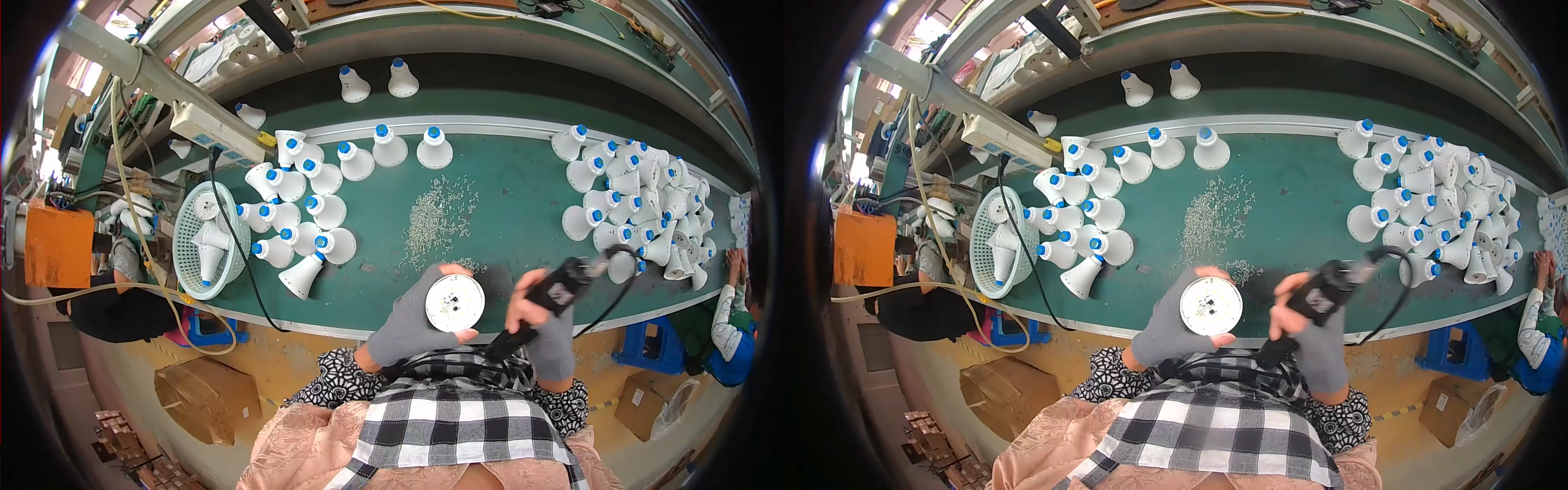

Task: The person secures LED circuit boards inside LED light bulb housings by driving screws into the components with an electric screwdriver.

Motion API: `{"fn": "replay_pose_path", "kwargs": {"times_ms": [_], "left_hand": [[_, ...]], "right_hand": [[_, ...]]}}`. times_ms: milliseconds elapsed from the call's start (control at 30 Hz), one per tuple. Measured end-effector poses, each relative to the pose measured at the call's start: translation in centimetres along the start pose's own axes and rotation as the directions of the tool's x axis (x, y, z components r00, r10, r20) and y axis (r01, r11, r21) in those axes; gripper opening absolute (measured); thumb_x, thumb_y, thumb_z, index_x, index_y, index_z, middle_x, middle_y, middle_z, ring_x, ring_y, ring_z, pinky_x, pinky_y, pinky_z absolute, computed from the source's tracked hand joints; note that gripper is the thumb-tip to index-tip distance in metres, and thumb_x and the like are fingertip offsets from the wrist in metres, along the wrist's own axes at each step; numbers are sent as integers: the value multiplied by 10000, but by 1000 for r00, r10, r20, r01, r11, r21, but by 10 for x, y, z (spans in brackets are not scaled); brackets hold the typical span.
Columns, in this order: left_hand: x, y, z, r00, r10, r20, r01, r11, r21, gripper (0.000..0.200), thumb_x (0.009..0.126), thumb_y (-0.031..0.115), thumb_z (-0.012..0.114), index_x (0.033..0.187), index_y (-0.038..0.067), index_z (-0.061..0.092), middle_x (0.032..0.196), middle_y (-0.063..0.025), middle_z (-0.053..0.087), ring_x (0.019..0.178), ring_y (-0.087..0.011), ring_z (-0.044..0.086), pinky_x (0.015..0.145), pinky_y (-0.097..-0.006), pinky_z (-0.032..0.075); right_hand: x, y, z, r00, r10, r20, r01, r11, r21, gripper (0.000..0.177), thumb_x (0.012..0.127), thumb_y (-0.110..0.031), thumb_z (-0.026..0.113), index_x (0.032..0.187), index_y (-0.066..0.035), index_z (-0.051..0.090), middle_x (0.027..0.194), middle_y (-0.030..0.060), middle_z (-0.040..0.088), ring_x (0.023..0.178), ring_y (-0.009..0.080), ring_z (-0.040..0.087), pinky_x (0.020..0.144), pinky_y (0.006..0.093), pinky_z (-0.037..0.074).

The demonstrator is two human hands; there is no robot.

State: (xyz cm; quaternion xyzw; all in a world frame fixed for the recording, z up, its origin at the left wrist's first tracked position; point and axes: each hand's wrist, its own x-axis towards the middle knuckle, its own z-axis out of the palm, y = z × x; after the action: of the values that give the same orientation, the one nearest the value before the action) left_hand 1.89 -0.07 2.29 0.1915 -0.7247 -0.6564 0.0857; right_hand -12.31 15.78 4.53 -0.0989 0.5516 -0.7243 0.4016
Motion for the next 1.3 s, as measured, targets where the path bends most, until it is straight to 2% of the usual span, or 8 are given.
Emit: {"fn": "replay_pose_path", "kwargs": {"times_ms": [67,133,200,300,500,1100,1200,1300], "left_hand": [[-1,-3,0,1000,4,-29,-4,1000,-1,689,680,215,820,1265,99,476,1183,-54,579,1075,-157,581,926,-298,461],[-3,-14,-2,993,-101,-56,81,955,-287,662,701,187,798,1266,82,470,1170,-54,584,1046,-160,588,914,-302,467],[-6,-24,-2,979,-202,-42,158,866,-475,635,721,164,778,1266,67,467,1155,-54,587,1026,-156,588,902,-301,469],[-7,-33,0,958,-286,13,240,778,-581,591,756,157,755,1263,47,474,1119,-47,587,1019,-128,565,885,-274,460],[-2,-24,6,952,-294,-88,244,898,-365,620,721,153,791,1251,41,488,1118,-47,585,1020,-116,558,892,-270,459],[-1,-21,-1,937,-331,-109,285,908,-307,659,701,156,816,1259,53,482,1126,-43,583,1046,-111,555,907,-271,463],[-1,-23,-4,953,-292,-84,265,933,-243,677,681,173,826,1256,59,486,1177,-56,563,1084,-137,548,930,-289,453],[6,-22,-10,996,-59,-68,64,995,79,667,662,208,829,1230,62,511,1271,-84,509,1161,-205,520,960,-327,442]], "right_hand": [[6,2,-11,948,-299,-106,305,951,47,143,830,-76,586,944,-30,512,725,54,521,598,143,535,586,278,442],[14,-9,-11,813,-484,-324,556,809,188,94,888,-117,523,945,-66,469,754,40,481,627,143,494,629,303,431],[29,-9,-23,685,-613,-394,711,682,173,97,912,-156,494,969,-91,450,764,24,459,674,144,470,701,321,399],[57,-1,-23,621,-621,-478,729,681,63,149,889,-171,536,974,-83,450,757,37,473,688,154,485,720,329,402],[90,16,-1,647,-561,-517,688,722,76,194,843,-176,572,943,-47,468,719,50,477,646,173,498,673,349,430],[110,29,10,647,-551,-527,645,764,-8,191,835,-172,573,916,-29,476,719,62,484,663,188,519,676,350,449],[106,24,10,653,-524,-547,631,776,10,177,845,-177,563,913,-35,481,725,58,487,673,188,522,686,348,447],[98,13,2,686,-456,-567,613,782,113,171,894,-219,551,897,-59,489,730,47,482,685,173,502,710,342,432]]}}
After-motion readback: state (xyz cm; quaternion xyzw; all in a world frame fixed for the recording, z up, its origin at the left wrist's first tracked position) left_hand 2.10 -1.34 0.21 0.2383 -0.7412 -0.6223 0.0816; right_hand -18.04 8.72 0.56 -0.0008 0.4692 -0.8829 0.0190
